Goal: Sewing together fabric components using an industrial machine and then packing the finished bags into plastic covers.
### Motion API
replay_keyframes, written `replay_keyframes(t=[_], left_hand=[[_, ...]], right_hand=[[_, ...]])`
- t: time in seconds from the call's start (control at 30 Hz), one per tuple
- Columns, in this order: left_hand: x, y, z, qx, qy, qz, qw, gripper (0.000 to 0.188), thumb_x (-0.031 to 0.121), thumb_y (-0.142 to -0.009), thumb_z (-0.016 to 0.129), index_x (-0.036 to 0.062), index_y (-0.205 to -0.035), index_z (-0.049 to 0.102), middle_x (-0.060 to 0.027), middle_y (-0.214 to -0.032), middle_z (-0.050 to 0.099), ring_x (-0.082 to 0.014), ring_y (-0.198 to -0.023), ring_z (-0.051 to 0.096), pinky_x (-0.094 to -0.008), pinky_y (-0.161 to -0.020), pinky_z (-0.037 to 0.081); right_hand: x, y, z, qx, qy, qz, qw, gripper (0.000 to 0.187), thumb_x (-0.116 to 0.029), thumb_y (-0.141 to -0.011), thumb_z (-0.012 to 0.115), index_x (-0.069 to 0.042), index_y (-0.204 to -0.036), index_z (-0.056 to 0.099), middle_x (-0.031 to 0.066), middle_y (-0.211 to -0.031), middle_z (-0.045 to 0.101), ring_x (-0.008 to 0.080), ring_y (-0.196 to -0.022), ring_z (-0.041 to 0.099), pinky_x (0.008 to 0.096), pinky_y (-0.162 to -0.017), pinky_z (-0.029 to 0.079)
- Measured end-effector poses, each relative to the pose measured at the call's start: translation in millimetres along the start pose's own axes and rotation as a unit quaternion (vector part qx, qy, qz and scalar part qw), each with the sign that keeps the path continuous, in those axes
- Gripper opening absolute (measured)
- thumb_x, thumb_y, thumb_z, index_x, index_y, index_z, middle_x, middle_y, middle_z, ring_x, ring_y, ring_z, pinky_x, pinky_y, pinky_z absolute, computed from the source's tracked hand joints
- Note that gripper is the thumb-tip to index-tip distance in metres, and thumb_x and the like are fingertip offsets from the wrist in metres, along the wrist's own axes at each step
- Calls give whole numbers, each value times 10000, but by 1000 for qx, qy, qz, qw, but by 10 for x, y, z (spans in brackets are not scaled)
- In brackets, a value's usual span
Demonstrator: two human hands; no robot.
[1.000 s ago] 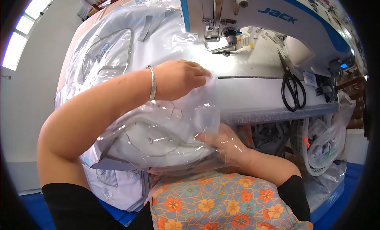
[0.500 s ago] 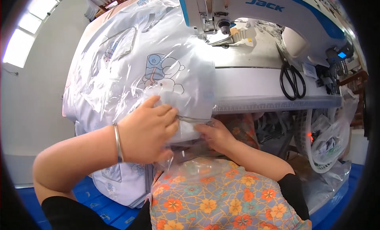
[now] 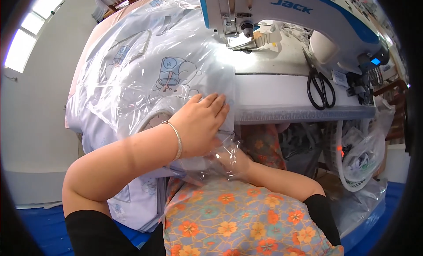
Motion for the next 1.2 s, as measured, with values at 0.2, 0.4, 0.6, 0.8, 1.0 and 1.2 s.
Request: replay_keyframes(t=[0.2, 0.4, 0.6, 0.8, 1.0, 1.2], left_hand=[[-194, -111, -129, -44, 63, 30, 997, 739, 398, -787, 720, -7, -1372, 517, -250, -1453, 461, -342, -1344, 467, -423, -1084, 380], [-485, -306, -110, -15, 53, 53, 997, 718, 406, -770, 737, 4, -1337, 557, -246, -1420, 498, -343, -1320, 491, -427, -1060, 405], [-676, -509, -176, -60, 115, 11, 991, 714, 442, -760, 732, -15, -1291, 593, -247, -1421, 500, -335, -1329, 481, -438, -1048, 419], [-520, -456, -136, -34, 53, 22, 998, 837, 525, -756, 725, 0, -1377, 528, -236, -1480, 440, -342, -1405, 391, -531, -1087, 368], [-537, -277, -48, -42, 60, 44, 996, 931, 574, -738, 726, 76, -1473, 447, -198, -1561, 348, -370, -1466, 283, -618, -1136, 262], [-603, -288, -110, -34, 41, 82, 995, 920, 565, -725, 718, 102, -1476, 455, -161, -1563, 360, -354, -1472, 274, -630, -1169, 200]], right_hand=[[53, -103, -261, 111, -512, 287, 802, 231, -151, -912, 654, -22, -1102, 634, 26, -1046, 649, 121, -917, 598, 332, -742, 507], [56, -307, -650, 204, -364, 120, 901, 298, -178, -898, 663, -37, -1159, 644, 94, -1104, 650, 238, -927, 644, 337, -818, 504], [181, -205, -334, 42, -298, 197, 933, 363, -180, -934, 638, -73, -1280, 621, 139, -1226, 643, 245, -1095, 626, 333, -985, 463], [375, -212, 174, -3, -435, 224, 872, 325, -232, -998, 588, -104, -1294, 625, 85, -1218, 665, 165, -1096, 614, 351, -1006, 457], [-155, 187, -546, 19, -579, 410, 704, 386, -158, -992, 603, 35, -1325, 567, 83, -1285, 620, 150, -1182, 552, 334, -1026, 444], [-85, 269, -428, 69, -605, 443, 658, 391, -134, -981, 620, 48, -1323, 565, 80, -1282, 624, 150, -1159, 570, 324, -1037, 439]])
Point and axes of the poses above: each hand's wrist, its own y-axis away from the middle knuckle, its own z-axis out of the palm, x = y × z, the point moved 7 cm from there along -y, towards the middle knuckle
